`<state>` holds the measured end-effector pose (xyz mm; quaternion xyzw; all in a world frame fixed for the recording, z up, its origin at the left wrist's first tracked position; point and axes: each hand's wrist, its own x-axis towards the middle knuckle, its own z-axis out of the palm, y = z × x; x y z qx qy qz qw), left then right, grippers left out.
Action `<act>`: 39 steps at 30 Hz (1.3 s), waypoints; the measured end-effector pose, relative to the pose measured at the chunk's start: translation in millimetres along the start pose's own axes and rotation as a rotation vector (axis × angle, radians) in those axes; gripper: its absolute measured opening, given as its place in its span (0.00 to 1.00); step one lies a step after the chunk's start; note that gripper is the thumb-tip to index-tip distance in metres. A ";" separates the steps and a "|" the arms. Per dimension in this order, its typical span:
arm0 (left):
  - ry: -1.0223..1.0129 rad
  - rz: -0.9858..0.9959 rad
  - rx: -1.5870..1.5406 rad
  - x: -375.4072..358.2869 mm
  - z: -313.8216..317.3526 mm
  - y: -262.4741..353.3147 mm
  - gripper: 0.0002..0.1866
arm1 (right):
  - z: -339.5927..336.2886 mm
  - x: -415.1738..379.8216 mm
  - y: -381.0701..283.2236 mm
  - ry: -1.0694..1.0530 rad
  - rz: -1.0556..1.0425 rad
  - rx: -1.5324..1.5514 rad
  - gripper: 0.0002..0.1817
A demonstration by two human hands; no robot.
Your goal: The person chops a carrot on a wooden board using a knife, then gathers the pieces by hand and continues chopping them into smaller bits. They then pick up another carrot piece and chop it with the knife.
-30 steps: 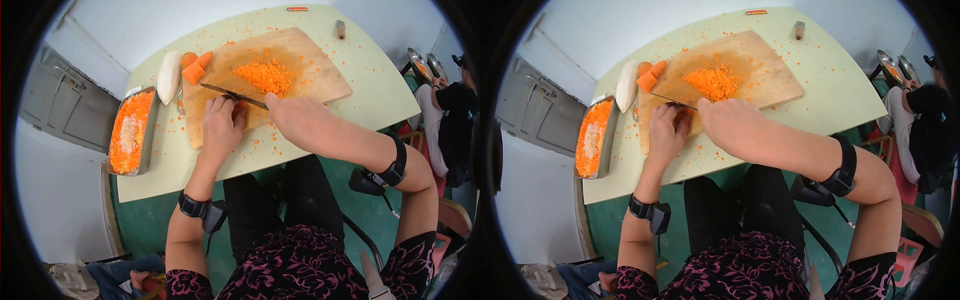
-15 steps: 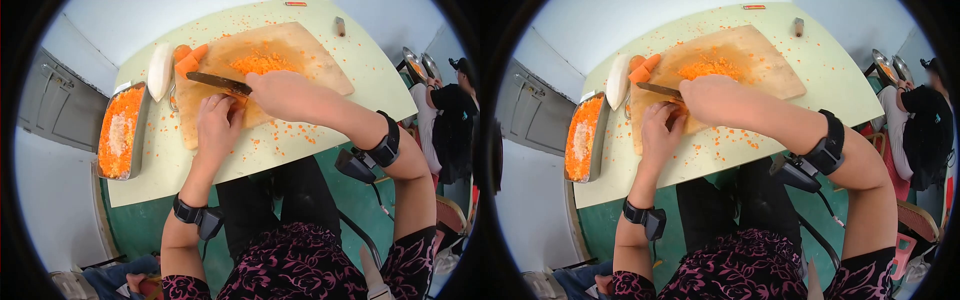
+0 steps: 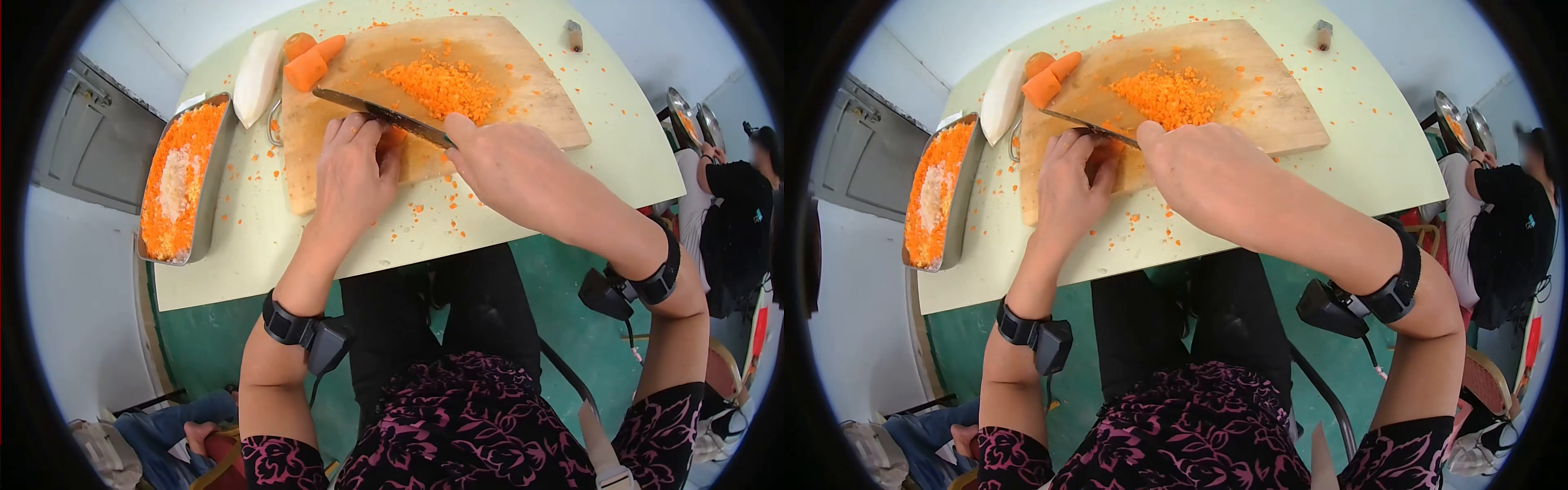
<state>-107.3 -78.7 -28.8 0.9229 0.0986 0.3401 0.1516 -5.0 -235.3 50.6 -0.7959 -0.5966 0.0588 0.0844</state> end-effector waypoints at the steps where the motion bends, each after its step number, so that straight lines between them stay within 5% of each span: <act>1: 0.004 0.009 0.001 0.1 0.2 -0.8 0.10 | 0.2 1.7 1.2 0.008 0.016 0.018 0.05; 8: 0.005 0.010 0.001 0.0 -1.3 0.2 0.09 | 9.6 12.6 14.8 0.106 -0.136 0.068 0.09; 32: 0.004 -0.007 0.010 -1.3 -1.3 0.9 0.07 | 0.1 18.9 2.1 -0.054 0.027 0.094 0.05; 39: 0.041 0.014 -0.005 -2.6 0.6 1.4 0.07 | 17.0 46.4 5.7 0.092 -0.124 0.069 0.07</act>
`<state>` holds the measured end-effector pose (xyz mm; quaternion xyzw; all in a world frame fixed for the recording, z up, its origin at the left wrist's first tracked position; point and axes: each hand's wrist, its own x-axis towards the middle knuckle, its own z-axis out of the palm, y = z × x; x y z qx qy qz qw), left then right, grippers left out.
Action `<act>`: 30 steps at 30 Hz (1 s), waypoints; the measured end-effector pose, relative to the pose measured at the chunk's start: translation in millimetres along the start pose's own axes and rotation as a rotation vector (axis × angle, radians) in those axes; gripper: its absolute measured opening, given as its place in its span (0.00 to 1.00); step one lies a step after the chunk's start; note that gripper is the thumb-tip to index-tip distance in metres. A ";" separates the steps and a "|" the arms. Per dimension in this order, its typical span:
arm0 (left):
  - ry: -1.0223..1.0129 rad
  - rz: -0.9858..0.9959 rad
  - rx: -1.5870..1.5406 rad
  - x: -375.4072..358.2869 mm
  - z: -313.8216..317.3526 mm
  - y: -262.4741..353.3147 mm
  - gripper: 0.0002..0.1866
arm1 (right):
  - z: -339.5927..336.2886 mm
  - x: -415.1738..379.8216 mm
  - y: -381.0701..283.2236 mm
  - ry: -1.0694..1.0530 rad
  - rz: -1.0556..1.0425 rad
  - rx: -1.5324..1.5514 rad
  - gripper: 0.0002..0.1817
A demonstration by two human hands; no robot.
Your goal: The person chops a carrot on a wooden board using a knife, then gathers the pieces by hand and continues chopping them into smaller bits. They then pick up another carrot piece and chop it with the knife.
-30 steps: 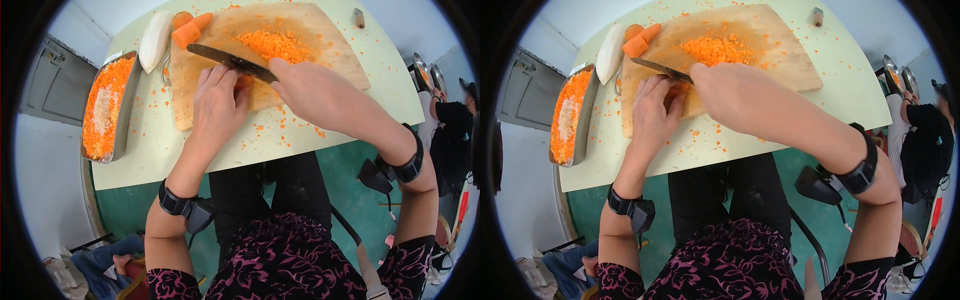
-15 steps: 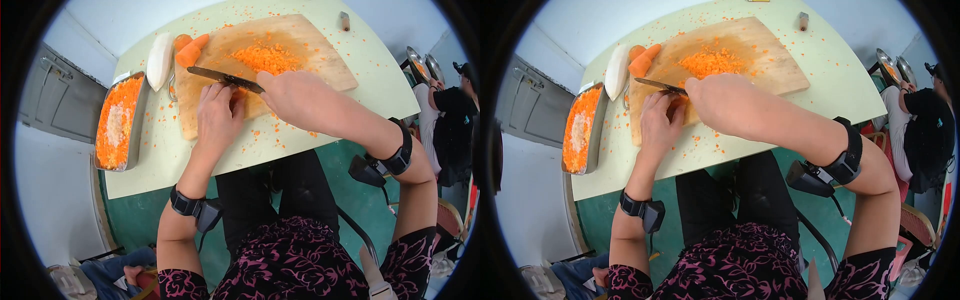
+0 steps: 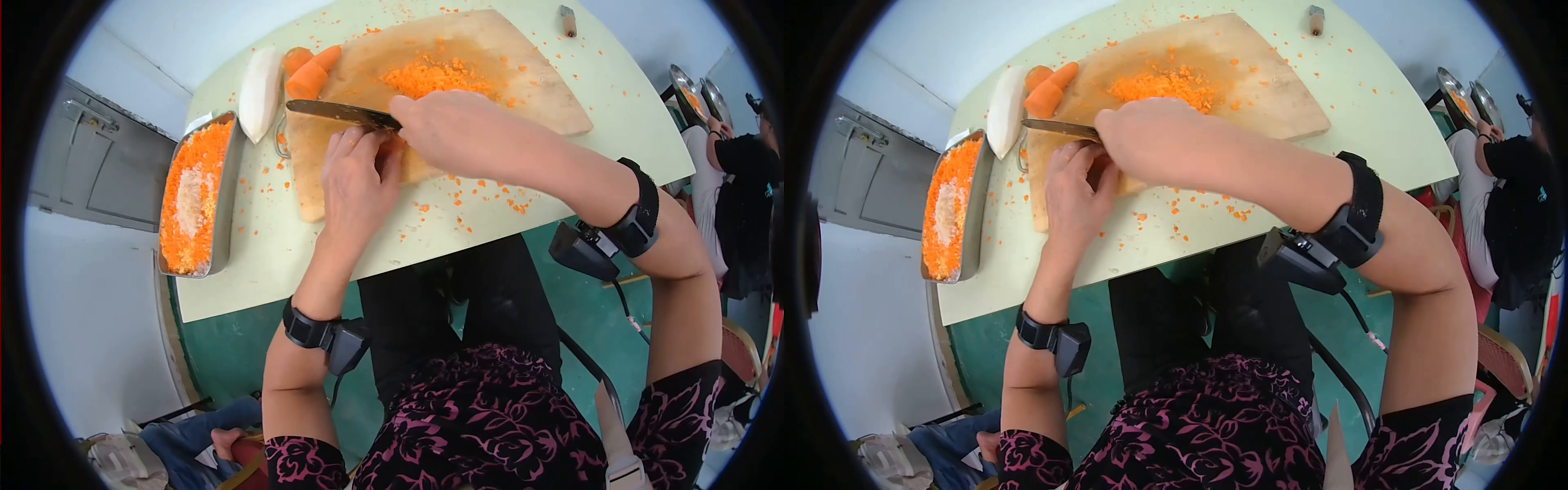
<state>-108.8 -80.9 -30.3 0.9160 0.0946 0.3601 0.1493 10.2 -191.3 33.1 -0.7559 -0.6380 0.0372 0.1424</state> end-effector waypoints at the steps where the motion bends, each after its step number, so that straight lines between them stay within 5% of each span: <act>1: 0.012 0.005 -0.004 0.0 -0.4 -2.5 0.07 | -2.0 0.1 2.4 -0.007 0.032 0.006 0.07; 17: -0.010 -0.042 0.010 0.9 -0.6 0.5 0.06 | -19.5 -26.1 -9.5 -0.123 0.150 0.121 0.09; 23: -0.012 -0.030 0.004 1.2 -1.3 2.2 0.06 | 8.1 1.0 1.4 0.031 -0.053 0.006 0.09; 30: 0.056 -0.019 -0.030 -1.3 0.7 -1.7 0.07 | -5.4 -3.0 1.8 0.010 0.052 -0.013 0.09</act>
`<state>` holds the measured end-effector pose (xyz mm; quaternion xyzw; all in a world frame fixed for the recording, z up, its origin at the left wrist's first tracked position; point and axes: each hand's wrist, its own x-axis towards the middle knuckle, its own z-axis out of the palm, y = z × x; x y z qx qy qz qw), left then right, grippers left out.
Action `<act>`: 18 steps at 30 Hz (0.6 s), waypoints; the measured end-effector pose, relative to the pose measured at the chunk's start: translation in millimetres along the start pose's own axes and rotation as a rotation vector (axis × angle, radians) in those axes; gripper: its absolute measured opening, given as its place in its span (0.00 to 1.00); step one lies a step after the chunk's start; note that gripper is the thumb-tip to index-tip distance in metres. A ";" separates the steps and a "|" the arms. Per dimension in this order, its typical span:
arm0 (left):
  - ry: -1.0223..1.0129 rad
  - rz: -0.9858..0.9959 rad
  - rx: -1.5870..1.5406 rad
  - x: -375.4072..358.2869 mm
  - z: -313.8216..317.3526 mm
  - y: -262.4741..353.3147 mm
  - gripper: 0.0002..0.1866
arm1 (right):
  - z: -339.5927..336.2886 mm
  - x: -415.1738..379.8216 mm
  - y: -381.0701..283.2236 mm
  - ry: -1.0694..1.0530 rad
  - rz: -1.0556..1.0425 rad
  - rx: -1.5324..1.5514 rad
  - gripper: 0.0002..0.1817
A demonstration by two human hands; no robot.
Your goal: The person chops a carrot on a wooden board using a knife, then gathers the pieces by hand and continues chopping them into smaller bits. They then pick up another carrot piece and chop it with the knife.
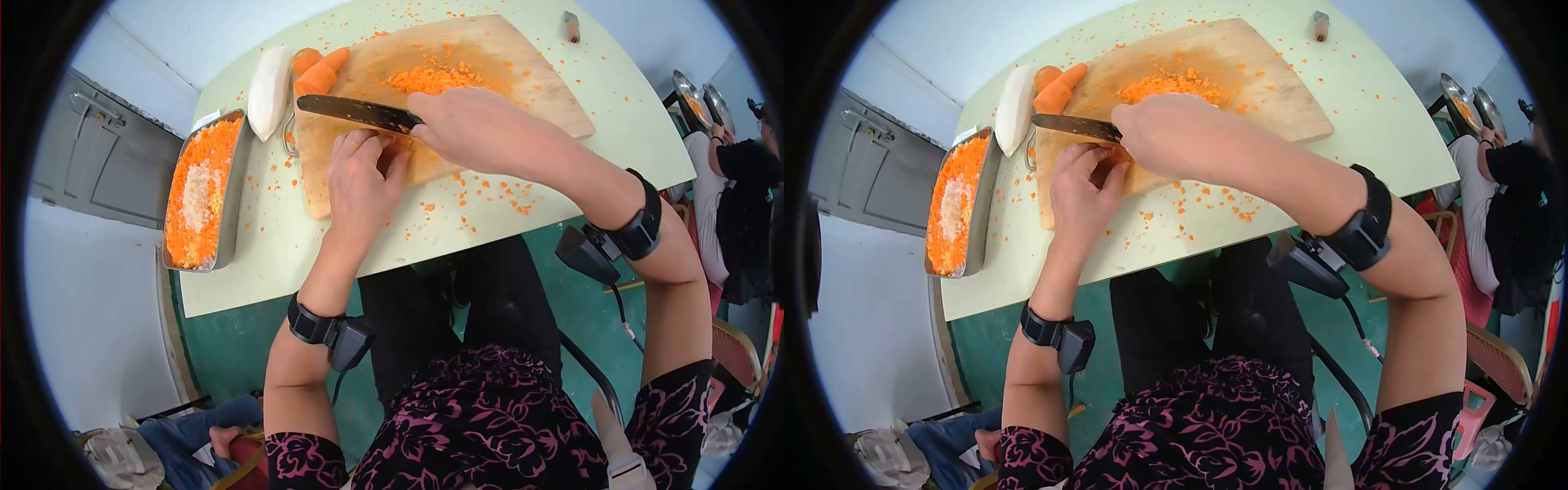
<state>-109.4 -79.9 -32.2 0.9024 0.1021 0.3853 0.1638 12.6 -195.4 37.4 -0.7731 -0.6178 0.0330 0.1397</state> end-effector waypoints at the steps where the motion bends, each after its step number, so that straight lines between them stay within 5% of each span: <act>1: 0.002 0.002 0.007 -1.3 -0.3 0.1 0.07 | -3.5 -5.7 -2.3 0.004 -0.001 -0.005 0.09; 18: -0.029 -0.028 0.038 -1.6 -1.5 3.7 0.05 | 8.1 1.8 -8.7 -0.012 -0.070 -0.001 0.07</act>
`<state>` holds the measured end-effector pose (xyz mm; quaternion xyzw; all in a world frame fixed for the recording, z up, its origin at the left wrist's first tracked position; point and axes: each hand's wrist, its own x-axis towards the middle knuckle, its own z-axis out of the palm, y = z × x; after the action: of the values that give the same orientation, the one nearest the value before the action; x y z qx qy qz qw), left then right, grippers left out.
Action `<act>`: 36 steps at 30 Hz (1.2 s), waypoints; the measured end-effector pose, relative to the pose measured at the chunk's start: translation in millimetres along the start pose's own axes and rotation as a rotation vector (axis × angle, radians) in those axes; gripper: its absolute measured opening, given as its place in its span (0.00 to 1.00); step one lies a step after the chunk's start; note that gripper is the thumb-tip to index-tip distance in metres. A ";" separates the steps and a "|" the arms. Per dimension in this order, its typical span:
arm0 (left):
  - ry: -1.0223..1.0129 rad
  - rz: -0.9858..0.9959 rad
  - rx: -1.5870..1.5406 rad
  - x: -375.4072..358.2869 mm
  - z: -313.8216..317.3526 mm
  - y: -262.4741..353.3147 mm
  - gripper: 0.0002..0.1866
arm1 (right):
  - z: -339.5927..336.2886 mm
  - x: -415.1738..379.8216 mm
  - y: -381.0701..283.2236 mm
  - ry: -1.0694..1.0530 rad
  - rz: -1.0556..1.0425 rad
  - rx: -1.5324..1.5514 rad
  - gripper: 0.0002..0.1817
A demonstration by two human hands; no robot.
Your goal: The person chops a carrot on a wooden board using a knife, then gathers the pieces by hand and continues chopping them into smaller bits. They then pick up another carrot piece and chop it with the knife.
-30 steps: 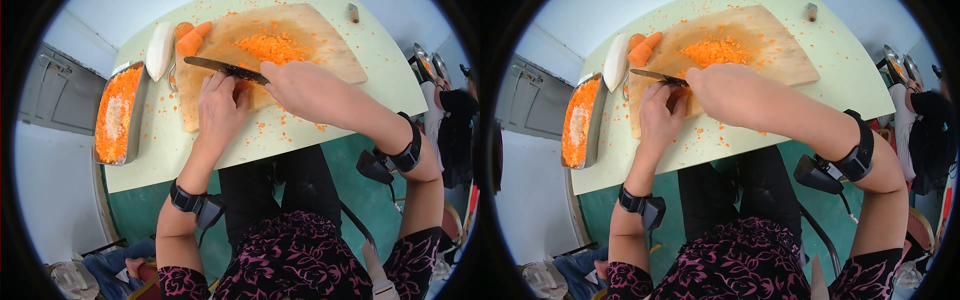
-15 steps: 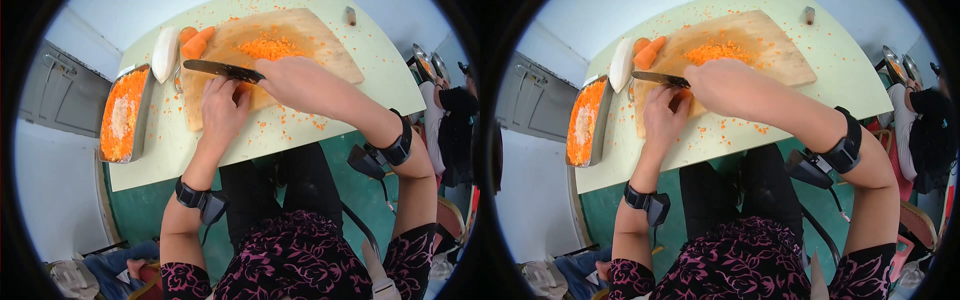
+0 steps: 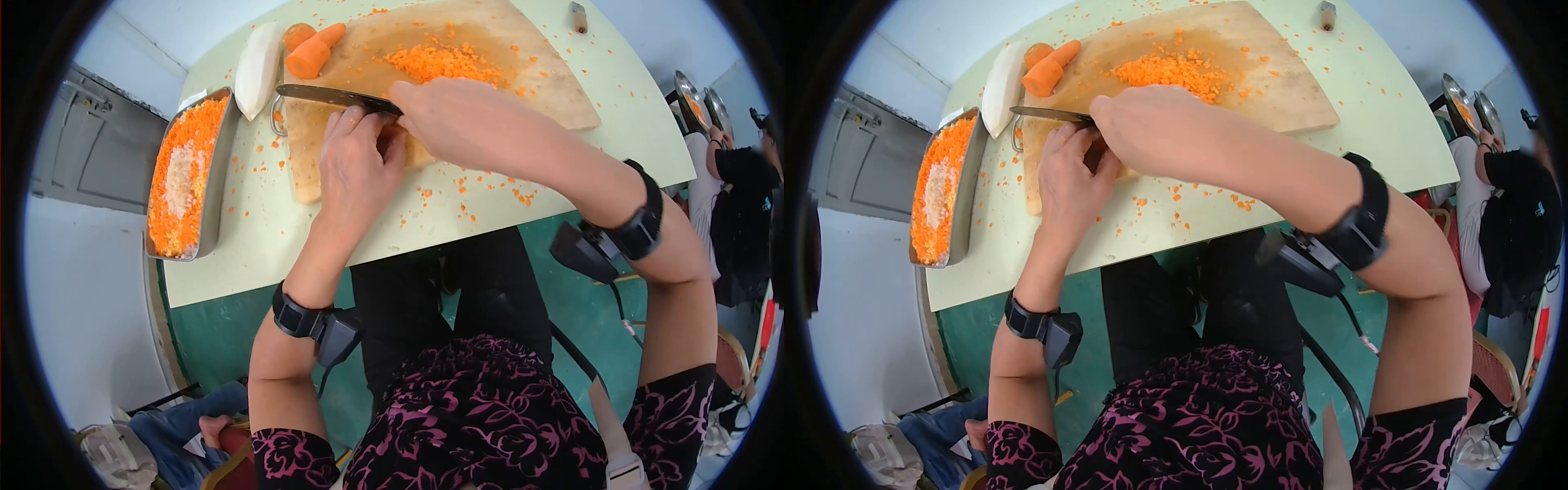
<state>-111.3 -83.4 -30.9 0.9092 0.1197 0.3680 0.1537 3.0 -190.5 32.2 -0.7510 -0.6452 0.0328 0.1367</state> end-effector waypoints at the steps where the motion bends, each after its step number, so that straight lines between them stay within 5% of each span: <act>1: 0.006 -0.002 0.010 1.2 -0.2 0.0 0.05 | 1.0 7.1 2.4 -0.006 0.024 0.013 0.08; 11: 0.052 0.033 0.013 -1.7 1.0 -3.2 0.07 | -16.8 -17.1 -2.7 -0.010 0.125 0.018 0.10; 26: 0.022 -0.001 -0.005 -2.4 0.9 -1.4 0.06 | -1.8 -1.3 -1.5 -0.027 -0.014 0.007 0.07; 36: 0.045 -0.024 -0.045 -3.5 -0.5 -1.9 0.05 | -14.0 -13.6 -3.0 -0.039 0.133 0.044 0.10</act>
<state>-114.2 -82.8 -33.5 0.8954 0.1259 0.3892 0.1760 1.0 -205.7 44.6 -0.7881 -0.5957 0.0706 0.1382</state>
